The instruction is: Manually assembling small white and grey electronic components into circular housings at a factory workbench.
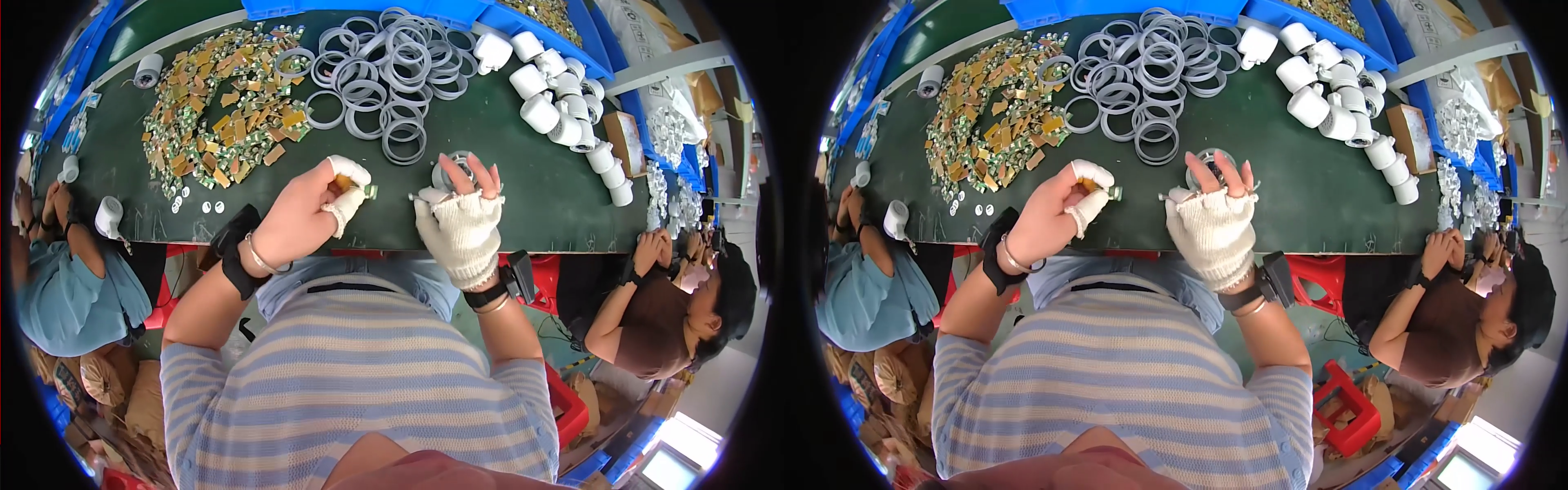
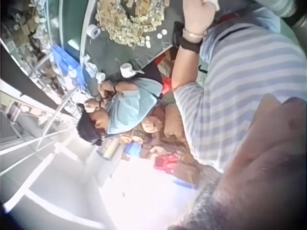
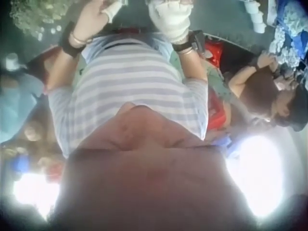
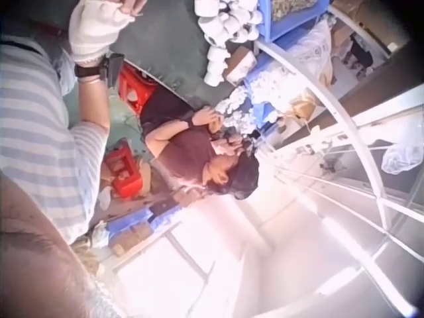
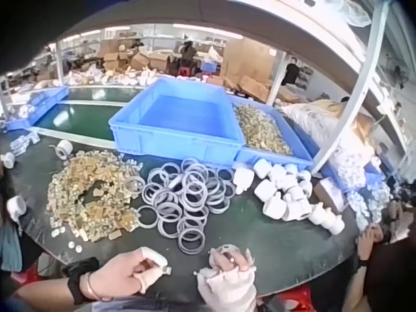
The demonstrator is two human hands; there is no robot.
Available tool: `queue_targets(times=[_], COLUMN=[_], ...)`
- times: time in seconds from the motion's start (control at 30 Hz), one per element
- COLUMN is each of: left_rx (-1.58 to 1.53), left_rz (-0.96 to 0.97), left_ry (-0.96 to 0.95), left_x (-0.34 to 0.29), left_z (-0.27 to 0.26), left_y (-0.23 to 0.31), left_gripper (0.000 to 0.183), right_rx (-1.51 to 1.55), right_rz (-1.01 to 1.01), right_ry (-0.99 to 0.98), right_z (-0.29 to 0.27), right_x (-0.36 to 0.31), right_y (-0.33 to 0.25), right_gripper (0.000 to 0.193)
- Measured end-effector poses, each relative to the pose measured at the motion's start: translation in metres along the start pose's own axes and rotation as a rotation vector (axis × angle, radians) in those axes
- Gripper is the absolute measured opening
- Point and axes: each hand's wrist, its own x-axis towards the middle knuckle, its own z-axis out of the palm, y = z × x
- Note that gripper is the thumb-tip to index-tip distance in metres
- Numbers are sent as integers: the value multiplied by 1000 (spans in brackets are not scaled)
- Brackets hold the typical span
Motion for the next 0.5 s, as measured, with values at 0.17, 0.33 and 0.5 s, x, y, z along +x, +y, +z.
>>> queue_targets(times=[0.17, 0.33, 0.5], left_rx=[-257, -353, -320], left_rz=[-22, -6, 145], left_ry=[-9, -48, 12], left_x=[-3, -14, -25], left_z=[9, 16, 23], left_y=[-15, -14, -7], left_gripper=[25, 24, 32], right_rx=[439, 830, 843], right_rz=[55, 214, 138], right_ry=[6, -329, -356], right_z=[-17, -29, -29], right_x=[21, 30, 33], right_y=[-7, -18, -19], right_gripper=[12, 10, 12])
